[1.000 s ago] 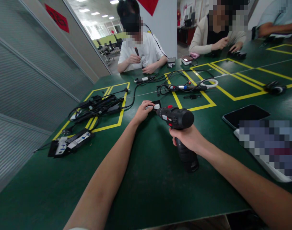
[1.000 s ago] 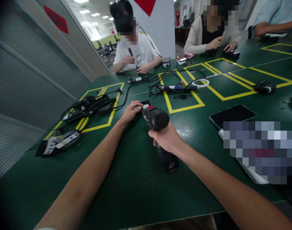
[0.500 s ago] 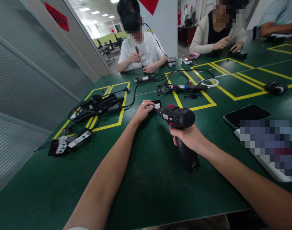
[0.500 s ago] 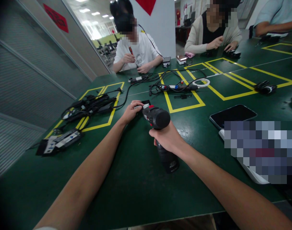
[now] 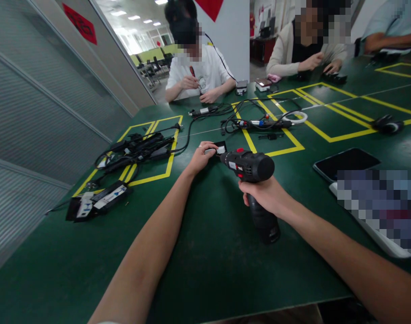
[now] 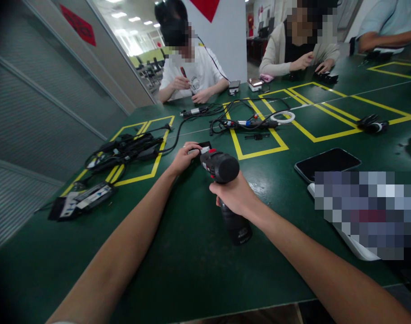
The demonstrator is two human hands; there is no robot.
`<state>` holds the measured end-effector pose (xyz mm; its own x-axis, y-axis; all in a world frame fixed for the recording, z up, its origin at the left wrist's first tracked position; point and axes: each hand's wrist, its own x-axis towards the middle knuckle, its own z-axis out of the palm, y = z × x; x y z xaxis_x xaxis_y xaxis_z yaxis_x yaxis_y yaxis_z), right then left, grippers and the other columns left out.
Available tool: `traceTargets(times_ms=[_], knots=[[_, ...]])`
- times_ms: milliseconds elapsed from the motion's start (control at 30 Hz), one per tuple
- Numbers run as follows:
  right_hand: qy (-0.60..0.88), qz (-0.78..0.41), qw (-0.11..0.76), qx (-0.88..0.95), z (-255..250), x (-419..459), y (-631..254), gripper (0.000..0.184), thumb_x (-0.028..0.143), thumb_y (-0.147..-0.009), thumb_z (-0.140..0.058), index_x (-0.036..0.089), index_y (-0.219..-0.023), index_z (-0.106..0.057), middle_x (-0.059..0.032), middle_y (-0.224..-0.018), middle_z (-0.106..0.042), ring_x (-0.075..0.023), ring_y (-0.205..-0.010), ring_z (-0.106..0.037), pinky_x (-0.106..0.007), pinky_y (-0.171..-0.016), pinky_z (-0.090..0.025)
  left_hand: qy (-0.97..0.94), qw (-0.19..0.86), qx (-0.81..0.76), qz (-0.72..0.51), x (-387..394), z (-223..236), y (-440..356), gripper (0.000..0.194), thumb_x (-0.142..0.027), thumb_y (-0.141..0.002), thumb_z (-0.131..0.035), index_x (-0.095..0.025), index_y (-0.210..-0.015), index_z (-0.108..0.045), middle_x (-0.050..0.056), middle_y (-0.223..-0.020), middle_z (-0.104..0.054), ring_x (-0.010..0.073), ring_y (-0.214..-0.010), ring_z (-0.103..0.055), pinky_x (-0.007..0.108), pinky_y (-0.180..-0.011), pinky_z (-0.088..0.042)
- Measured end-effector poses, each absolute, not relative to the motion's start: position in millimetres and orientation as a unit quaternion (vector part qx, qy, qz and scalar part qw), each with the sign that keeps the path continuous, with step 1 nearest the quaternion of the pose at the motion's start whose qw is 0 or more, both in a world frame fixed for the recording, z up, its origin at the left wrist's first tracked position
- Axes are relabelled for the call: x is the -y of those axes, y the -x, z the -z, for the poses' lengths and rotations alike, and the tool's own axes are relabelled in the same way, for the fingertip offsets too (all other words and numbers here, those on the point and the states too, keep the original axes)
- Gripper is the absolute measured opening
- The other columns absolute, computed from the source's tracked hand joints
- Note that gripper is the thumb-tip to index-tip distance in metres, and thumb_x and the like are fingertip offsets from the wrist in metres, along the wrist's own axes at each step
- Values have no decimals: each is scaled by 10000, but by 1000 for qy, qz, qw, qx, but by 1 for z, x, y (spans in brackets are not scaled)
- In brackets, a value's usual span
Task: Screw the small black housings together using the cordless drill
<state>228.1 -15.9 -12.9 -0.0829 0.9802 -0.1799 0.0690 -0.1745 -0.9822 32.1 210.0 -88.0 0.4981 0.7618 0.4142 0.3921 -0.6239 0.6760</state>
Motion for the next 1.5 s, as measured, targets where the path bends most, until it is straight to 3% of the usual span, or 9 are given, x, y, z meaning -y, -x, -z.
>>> traceTargets(times_ms=[400,667,833,1000,1233,1333,1500], knots=[[537,-550,403,497,9,17,-228,80,231,-722,-581,158,-751,-601,-16,-511,-578,-149,-470,-558,-276,-482,-420,-842,221,-349,-348,-206,84,-32,237,-351,-798,-603,-203,-976,-654,73,-1134,-550,215,-1165,-489,372,-1042,-365],[553,-525,375,527,6,21,-228,111,259,-752,-563,162,-788,-603,-29,-558,-593,-159,-515,-586,-277,-500,-429,-840,223,-358,-342,-203,83,-33,234,-344,-824,-567,-202,-993,-644,76,-1148,-539,219,-1169,-478,394,-1045,-360],[594,-452,378,548,10,24,-228,294,296,-769,-571,173,-1036,-574,-28,-631,-616,-171,-537,-599,-294,-521,-441,-842,228,-356,-334,-200,81,-32,257,-322,-776,-626,-209,-1007,-638,73,-1173,-527,221,-1160,-484,396,-1044,-363],[617,-370,374,585,7,29,-227,564,296,-771,-568,220,-1308,-414,-64,-850,-657,-196,-636,-621,-311,-557,-441,-843,198,-353,-353,-200,87,-34,316,-275,-700,-698,-210,-1001,-624,64,-1156,-528,219,-1134,-487,390,-1025,-374],[637,-284,265,666,4,37,-219,880,304,-736,-604,187,-1483,-153,-140,-1059,-640,-289,-902,-630,-380,-718,-464,-844,181,-350,-364,-199,91,-37,352,-234,-664,-726,-210,-994,-607,57,-1118,-527,219,-1117,-484,389,-1010,-382],[661,-220,185,693,14,41,-212,891,310,-722,-620,166,-1484,-181,-173,-1070,-626,-316,-899,-629,-404,-718,-458,-841,177,-352,-369,-196,89,-38,333,-229,-676,-718,-213,-990,-611,53,-1100,-530,217,-1100,-492,389,-1004,-385],[673,-163,131,710,20,46,-202,854,375,-727,-622,173,-1466,-243,-168,-1039,-635,-324,-890,-621,-404,-695,-455,-841,175,-354,-369,-192,87,-40,323,-238,-680,-718,-220,-988,-621,50,-1094,-535,219,-1094,-498,383,-996,-388]])
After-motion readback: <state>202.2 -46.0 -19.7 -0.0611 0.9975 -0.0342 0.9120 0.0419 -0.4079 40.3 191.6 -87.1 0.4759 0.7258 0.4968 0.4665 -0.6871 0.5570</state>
